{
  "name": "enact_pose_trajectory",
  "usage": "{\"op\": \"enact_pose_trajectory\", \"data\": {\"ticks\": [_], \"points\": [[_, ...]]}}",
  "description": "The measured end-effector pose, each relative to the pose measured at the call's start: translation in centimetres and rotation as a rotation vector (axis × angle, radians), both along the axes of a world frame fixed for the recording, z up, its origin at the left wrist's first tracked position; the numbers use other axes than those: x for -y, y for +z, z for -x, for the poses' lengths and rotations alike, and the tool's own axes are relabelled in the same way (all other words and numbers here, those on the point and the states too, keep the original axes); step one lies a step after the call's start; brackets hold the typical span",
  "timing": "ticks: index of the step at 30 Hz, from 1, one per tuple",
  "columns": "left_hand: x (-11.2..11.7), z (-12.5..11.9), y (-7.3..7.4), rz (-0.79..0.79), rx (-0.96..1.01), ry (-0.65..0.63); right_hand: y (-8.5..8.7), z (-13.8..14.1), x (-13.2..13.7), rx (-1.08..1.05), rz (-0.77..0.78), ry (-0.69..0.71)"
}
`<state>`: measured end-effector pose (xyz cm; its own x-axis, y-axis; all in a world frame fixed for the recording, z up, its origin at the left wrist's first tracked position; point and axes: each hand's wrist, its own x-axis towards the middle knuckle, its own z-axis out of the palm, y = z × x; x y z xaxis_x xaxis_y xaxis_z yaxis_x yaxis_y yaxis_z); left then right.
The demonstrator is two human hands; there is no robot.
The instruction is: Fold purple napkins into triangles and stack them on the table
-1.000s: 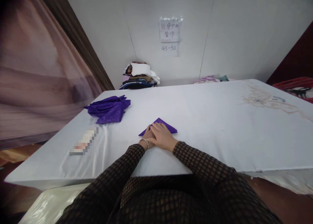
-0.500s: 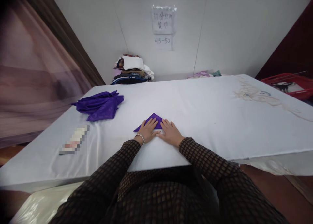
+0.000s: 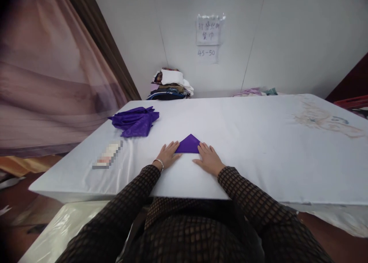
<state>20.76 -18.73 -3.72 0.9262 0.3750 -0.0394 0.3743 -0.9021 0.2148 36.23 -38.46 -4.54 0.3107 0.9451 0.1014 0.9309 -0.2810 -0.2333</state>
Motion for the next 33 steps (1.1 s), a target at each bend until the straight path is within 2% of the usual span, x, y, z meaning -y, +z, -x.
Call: {"op": "enact_pose_trajectory", "data": {"ticks": [6, 9, 12, 15, 18, 26, 31, 33], "points": [[-2.2, 3.6, -0.1, 0.021, 0.068, 0.19, -0.3, -0.2, 0.1, -0.004, 0.002, 0.014], [-2.3, 4.2, -0.3, 0.018, 0.202, 0.207, -0.3, -0.2, 0.1, -0.003, 0.008, 0.015], [-1.9, 3.8, -0.4, 0.014, 0.32, 0.141, -0.4, -0.2, 0.1, 0.006, 0.012, 0.012], [-1.5, 3.1, -0.3, 0.021, 0.355, 0.11, -0.4, -0.1, 0.1, 0.012, 0.005, 0.013], [-1.3, 2.6, 0.0, 0.06, 0.356, 0.149, -0.5, -0.1, 0.1, 0.02, -0.006, 0.011], [-1.4, 2.5, -0.2, 0.121, 0.38, 0.349, -0.6, -0.1, 0.1, 0.047, -0.01, 0.013], [-1.3, 2.8, 0.2, 0.133, 0.397, 0.375, -0.6, 0.0, 0.0, 0.038, -0.029, 0.009], [-0.6, 2.2, 0.7, 0.124, 0.437, 0.342, -0.6, 0.0, 0.0, 0.037, -0.029, 0.005]]}}
